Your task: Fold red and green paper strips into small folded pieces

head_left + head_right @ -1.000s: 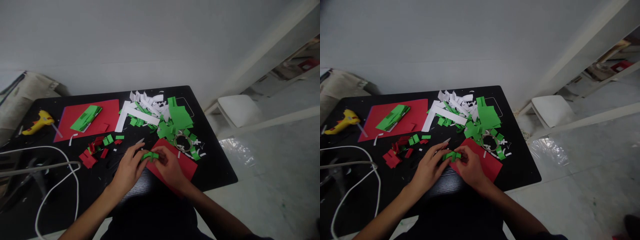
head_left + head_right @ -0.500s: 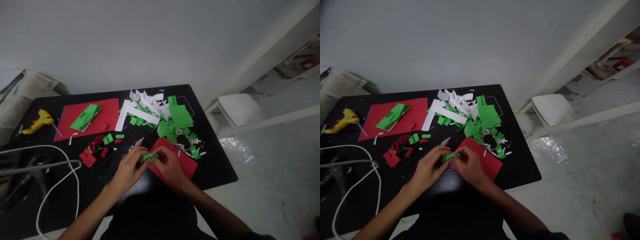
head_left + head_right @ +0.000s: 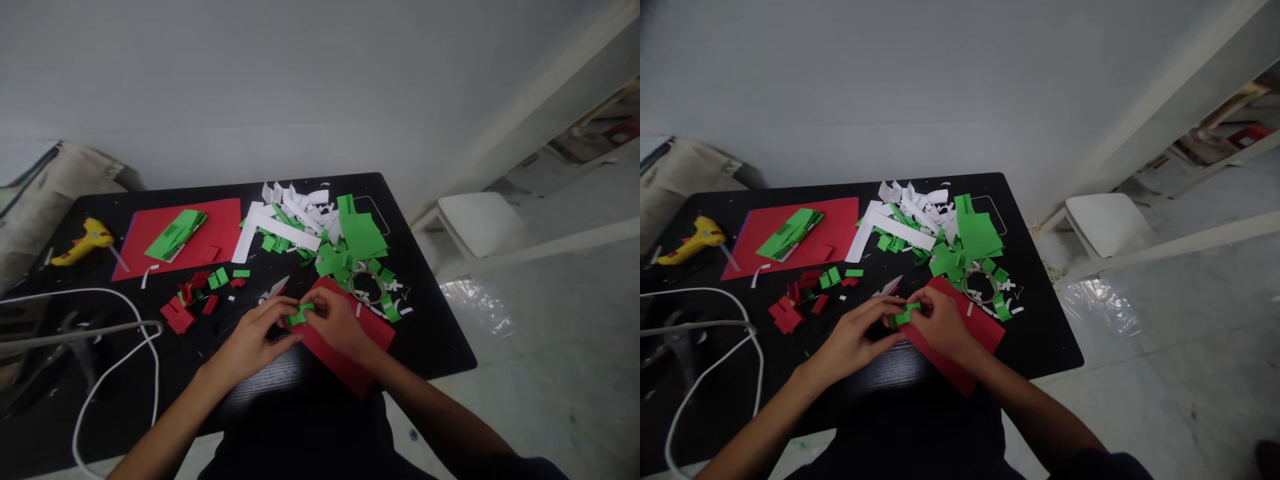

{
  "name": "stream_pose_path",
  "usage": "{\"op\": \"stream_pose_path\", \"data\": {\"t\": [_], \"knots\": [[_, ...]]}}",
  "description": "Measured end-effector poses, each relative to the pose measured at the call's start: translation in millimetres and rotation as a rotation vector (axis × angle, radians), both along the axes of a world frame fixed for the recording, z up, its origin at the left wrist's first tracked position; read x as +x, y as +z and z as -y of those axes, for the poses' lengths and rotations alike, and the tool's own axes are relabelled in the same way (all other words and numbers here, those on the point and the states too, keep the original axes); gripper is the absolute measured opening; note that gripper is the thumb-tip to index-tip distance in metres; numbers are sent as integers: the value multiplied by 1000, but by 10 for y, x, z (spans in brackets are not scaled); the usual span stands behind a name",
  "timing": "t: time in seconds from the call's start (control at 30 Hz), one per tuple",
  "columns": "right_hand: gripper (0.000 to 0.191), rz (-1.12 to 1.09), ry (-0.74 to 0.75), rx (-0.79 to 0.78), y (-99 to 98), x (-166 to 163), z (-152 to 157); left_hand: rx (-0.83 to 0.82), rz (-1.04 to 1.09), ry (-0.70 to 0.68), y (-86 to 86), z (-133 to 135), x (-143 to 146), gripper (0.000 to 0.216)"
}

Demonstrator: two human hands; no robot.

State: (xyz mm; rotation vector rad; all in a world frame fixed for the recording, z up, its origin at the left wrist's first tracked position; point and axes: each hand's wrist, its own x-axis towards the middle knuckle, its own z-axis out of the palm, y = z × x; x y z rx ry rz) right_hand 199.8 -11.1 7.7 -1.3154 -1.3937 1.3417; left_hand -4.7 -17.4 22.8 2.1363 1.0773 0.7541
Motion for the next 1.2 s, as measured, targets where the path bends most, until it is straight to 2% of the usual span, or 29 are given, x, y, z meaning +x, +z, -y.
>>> {"op": "stream_pose_path", "data": {"t": [0.17,0.27,0.37,0.57,0.7,0.93,1.03,1.2], "knots": [[20,32,-72,180,119,-83,-72,-136,182,329,30,-21,55,42],[18,93,-97,305,178,-145,-21,-188,218,427,38,7,110,31],[17,155,-99,377,196,-183,41,-102,173,472,56,37,158,15],[15,174,-127,428,206,-201,84,106,118,492,85,36,208,9],[13,175,-114,435,213,-222,97,149,109,492,73,30,206,8],[16,128,-70,389,183,-240,155,99,105,500,53,47,199,9],[15,150,-68,351,144,-218,95,22,94,476,20,-10,166,10],[13,170,-47,108,10,-200,-243,-166,-47,409,-13,-321,61,16]]}}
